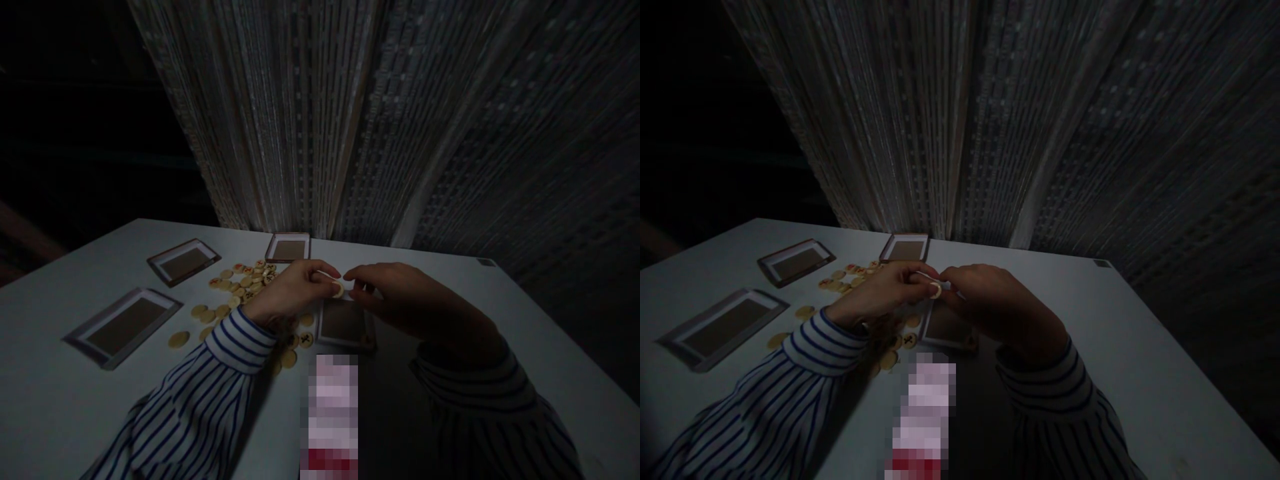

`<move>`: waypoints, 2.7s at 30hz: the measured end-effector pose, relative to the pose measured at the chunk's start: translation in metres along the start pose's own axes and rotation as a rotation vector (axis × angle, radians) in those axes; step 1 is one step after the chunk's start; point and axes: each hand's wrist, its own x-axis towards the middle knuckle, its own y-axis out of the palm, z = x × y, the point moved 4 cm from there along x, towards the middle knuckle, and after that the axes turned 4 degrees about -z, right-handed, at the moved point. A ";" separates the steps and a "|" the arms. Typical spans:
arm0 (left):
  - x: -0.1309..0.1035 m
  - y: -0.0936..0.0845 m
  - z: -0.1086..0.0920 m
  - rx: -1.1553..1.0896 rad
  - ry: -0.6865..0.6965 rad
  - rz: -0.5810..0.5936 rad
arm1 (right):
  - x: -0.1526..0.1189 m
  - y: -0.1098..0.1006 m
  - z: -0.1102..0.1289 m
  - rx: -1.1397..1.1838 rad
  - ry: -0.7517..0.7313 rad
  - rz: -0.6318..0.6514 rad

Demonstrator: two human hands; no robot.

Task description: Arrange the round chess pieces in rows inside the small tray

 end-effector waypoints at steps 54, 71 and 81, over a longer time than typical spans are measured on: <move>0.013 -0.001 0.020 -0.008 -0.077 0.048 | 0.009 0.029 -0.002 -0.075 -0.025 -0.004; 0.015 -0.014 0.030 0.703 0.136 -0.005 | 0.004 0.040 -0.002 -0.069 0.156 0.407; 0.010 -0.006 0.026 0.924 0.149 0.094 | 0.007 0.060 -0.004 -0.076 0.131 0.515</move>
